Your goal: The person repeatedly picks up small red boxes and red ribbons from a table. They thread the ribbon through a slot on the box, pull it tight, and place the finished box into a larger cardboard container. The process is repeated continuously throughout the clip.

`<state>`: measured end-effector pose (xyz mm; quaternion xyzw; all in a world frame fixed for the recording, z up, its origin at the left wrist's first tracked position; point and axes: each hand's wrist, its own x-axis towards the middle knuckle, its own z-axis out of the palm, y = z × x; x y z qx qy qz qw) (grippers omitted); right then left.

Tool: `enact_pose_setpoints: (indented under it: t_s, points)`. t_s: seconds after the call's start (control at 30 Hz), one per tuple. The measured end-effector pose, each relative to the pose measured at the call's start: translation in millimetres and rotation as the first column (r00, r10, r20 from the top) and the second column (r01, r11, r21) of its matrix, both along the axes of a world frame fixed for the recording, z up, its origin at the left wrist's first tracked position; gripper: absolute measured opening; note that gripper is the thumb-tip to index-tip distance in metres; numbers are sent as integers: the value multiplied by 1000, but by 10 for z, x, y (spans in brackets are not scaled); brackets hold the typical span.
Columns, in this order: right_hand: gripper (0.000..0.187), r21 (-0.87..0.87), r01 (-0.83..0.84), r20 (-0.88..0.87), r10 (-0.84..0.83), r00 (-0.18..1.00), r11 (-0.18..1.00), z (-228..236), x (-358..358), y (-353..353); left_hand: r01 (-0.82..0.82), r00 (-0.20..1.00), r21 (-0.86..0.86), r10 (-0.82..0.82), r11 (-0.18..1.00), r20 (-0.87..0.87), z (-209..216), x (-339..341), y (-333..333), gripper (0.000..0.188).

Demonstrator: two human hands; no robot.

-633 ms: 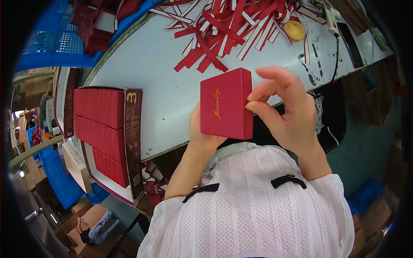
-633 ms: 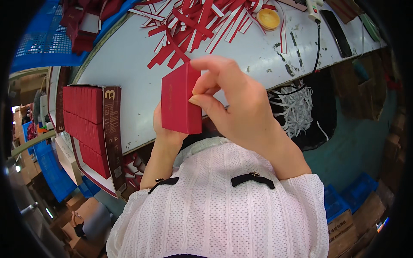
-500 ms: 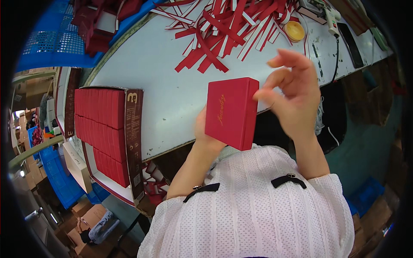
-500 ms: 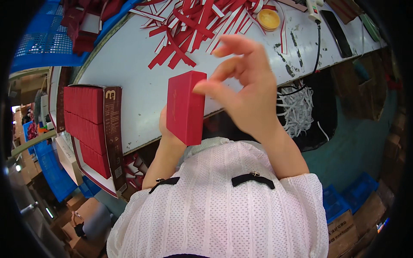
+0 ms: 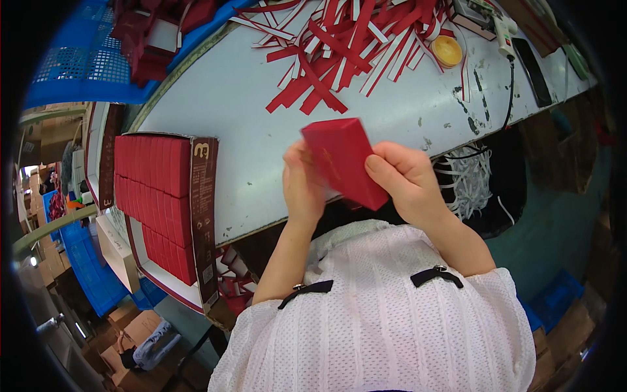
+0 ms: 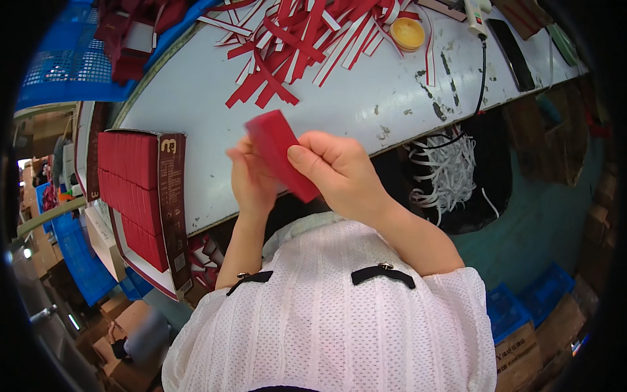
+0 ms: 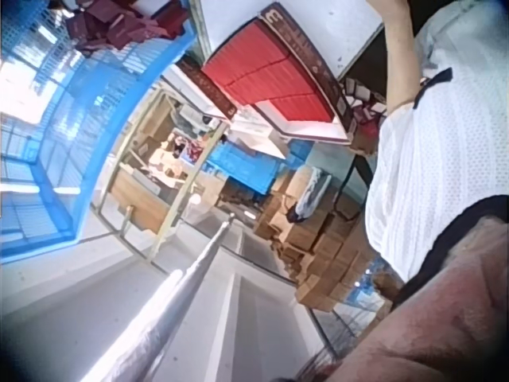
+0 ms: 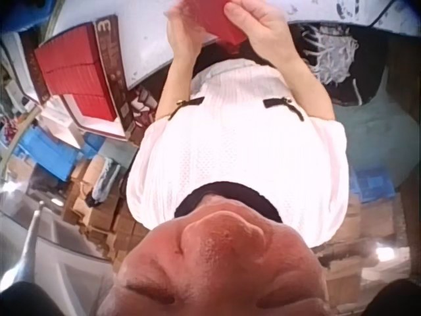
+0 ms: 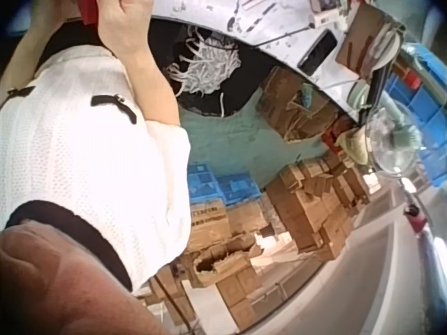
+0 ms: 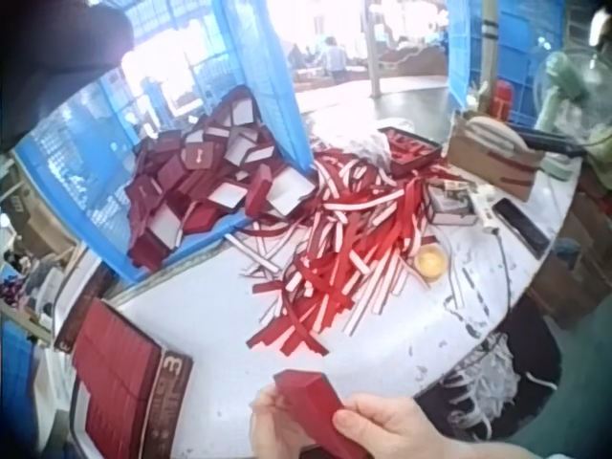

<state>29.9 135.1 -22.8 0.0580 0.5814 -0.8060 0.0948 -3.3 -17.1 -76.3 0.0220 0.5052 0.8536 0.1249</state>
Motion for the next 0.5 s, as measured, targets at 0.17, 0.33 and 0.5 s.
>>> enact_pose_setpoints:
  t_s: [0.17, 0.33, 0.5]
  points:
    - [22, 304, -103, -113, 144, 983, 947, -171, -100, -155, -71, 855, -668, -299, 741, -423, 212, -17, -40, 92]
    - [17, 203, -57, -101, 78, 992, 978, -286, -330, -116, 160, 942, -536, -290, 829, -167, 130, -83, -191, 73]
    - [16, 651, 488, -505, -148, 850, 581, -426, -983, 225, 205, 952, -448, -283, 870, -115, 155, -39, -332, 30]
